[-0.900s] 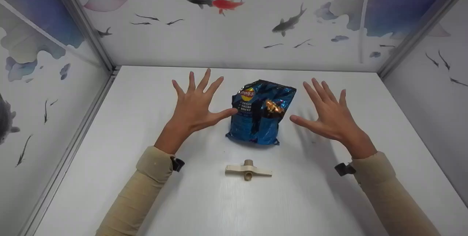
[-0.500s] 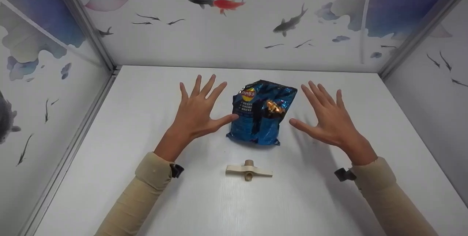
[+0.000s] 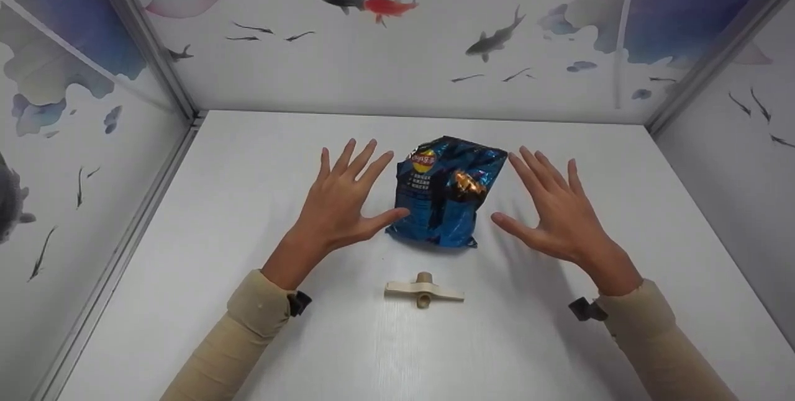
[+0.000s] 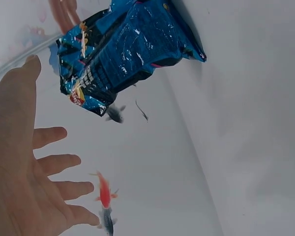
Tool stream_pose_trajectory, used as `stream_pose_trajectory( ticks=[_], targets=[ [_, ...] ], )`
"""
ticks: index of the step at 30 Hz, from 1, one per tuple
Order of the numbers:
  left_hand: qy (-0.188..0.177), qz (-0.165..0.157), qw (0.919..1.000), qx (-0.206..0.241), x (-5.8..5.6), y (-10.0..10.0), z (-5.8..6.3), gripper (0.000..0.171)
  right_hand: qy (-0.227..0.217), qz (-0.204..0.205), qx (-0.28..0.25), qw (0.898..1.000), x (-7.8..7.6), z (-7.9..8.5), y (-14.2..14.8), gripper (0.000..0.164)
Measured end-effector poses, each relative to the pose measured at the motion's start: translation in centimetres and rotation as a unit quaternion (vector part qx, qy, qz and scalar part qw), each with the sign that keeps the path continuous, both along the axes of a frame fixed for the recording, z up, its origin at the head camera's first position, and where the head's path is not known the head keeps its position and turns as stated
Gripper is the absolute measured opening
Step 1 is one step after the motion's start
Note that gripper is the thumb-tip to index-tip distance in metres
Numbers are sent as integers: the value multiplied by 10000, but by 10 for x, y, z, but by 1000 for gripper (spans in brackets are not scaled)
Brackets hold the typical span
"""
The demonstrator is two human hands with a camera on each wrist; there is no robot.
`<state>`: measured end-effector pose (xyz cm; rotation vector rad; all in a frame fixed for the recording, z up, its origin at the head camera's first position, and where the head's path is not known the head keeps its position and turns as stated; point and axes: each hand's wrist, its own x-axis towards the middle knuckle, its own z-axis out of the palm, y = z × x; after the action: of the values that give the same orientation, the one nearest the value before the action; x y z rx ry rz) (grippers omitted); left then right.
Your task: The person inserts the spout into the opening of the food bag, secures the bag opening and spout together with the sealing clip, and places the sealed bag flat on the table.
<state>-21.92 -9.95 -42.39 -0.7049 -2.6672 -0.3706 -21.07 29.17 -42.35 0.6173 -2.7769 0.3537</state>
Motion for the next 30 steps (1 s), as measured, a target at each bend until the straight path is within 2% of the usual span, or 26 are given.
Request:
stream_pose_trajectory(
  ticks=[6, 15, 24, 30],
  targets=[
    [29, -224, 9996, 150, 7, 0, 0, 96, 91, -13, -25, 10000, 7, -4, -2, 103],
    [140, -296, 9993, 191, 18, 0, -5, 95, 222, 139, -131, 9996, 18, -4, -4, 100],
    [250, -443, 9984, 238, 26, 0, -12, 90, -37, 44, -196, 9998, 25, -6, -8, 93],
    [291, -471, 9983, 194, 30, 0, -18, 88, 64, 123, -276, 9995, 27, -9, -8, 88]
  ],
)
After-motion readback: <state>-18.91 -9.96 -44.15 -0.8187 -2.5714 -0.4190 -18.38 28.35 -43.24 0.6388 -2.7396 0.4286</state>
